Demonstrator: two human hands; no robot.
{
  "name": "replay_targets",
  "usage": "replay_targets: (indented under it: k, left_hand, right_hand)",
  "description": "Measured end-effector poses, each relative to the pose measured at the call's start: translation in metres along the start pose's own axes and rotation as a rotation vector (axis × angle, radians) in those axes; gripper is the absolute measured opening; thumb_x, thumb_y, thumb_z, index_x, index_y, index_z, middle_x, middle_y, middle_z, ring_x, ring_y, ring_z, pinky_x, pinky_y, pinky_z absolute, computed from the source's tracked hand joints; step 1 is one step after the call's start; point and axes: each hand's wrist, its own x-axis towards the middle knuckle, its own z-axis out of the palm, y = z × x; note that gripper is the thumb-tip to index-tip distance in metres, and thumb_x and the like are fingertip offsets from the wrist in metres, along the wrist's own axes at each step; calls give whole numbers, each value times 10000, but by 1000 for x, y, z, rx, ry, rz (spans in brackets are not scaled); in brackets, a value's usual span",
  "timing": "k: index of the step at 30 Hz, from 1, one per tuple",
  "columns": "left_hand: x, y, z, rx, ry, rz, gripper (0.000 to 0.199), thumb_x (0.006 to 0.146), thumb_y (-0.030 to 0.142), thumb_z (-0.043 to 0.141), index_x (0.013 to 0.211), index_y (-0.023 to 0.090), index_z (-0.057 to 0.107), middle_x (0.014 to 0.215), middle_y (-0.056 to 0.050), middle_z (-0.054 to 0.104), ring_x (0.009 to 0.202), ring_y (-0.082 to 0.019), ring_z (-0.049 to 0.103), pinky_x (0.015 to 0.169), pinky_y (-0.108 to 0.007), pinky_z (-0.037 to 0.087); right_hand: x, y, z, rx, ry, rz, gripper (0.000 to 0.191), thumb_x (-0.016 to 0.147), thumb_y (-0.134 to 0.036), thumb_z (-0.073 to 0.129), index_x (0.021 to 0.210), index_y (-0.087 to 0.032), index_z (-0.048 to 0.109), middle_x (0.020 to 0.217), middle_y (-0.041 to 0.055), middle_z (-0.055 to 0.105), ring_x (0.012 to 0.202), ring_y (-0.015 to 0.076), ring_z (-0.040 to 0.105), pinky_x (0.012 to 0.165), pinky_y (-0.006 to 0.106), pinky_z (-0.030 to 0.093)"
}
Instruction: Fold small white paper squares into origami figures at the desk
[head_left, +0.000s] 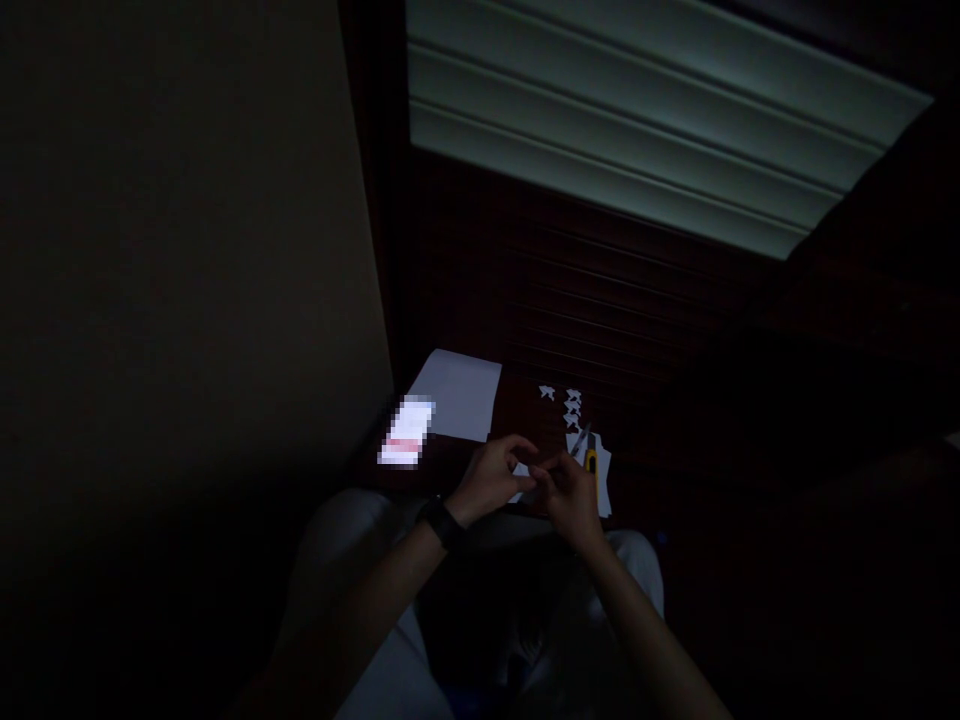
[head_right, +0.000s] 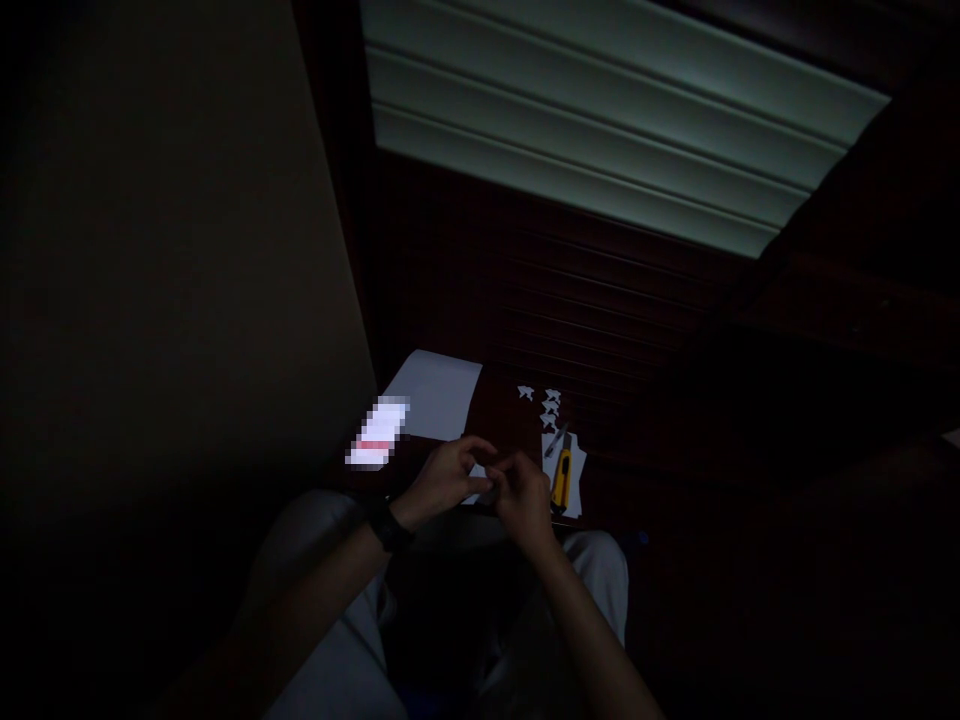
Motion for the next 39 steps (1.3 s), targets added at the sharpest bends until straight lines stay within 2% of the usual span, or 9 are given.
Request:
replay_targets:
  k: [7,9,12,18,23,27,32,35,39]
  left_hand:
    - [0,-2,3,-128,-13,-96,439,529,124,706,961,149,634,536,60,495,462,-72,416,437,-179,298]
    - [-1,-4,3,-214,-21,-135,449,521,128,720,960,137,628,593,37,550,476,-71,438,446,-179,325]
    - [-3,-5,2,-316,-12,-164,423,514,140,738,923,137,629,726,-6,612,544,-81,494,489,-187,380]
    - [-6,-7,7,-332,15,-246,496,474,79,746,950,131,615,621,30,559,548,-88,509,499,-183,391]
    - [-7,-9,13,-335,-5,-246,484,486,61,718,958,123,629,692,3,597,576,-93,525,511,-188,392]
    - [-7,-11,12,-357,32,-142,342,540,161,742,865,131,640,749,-15,630,605,-92,529,526,-185,383]
    - [-5,-19,6,-417,62,-246,370,622,350,724,905,132,626,731,-35,644,554,-101,546,459,-182,349]
    - [-4,-23,6,-473,71,-283,393,624,375,722,914,126,632,792,-70,670,607,-132,591,485,-199,389]
    - [-4,-22,10,-504,79,-263,368,607,371,735,865,120,656,816,-84,686,678,-160,620,560,-229,445]
  right_hand:
    - [-2,3,4,43,2,16,76,785,-268,559,756,-201,581,733,29,644,690,181,602,611,274,445]
    - [0,2,2,86,1,21,86,777,-254,566,843,-202,583,760,26,645,703,175,606,619,271,450]
    - [3,1,-2,154,-15,42,199,758,-251,582,952,-205,568,754,17,643,685,169,608,607,267,458]
    - [3,6,-2,215,-118,84,135,706,-209,597,841,-202,583,694,6,626,640,165,599,578,266,461]
    - [7,14,1,275,-56,103,188,646,-178,626,795,-213,517,607,-38,555,549,138,550,515,242,449]
    - [9,12,-4,290,-36,100,247,687,-229,632,904,-214,513,639,-31,574,594,147,572,559,257,468]
    - [1,7,-14,271,-84,77,254,732,-303,628,965,-215,576,871,41,644,809,190,610,728,320,484]
    - [-5,10,-16,266,-105,103,292,688,-324,671,952,-213,615,870,45,656,793,199,619,717,325,493]
    - [-8,19,-15,254,-103,124,269,685,-319,669,931,-213,644,844,42,665,757,198,624,680,315,498]
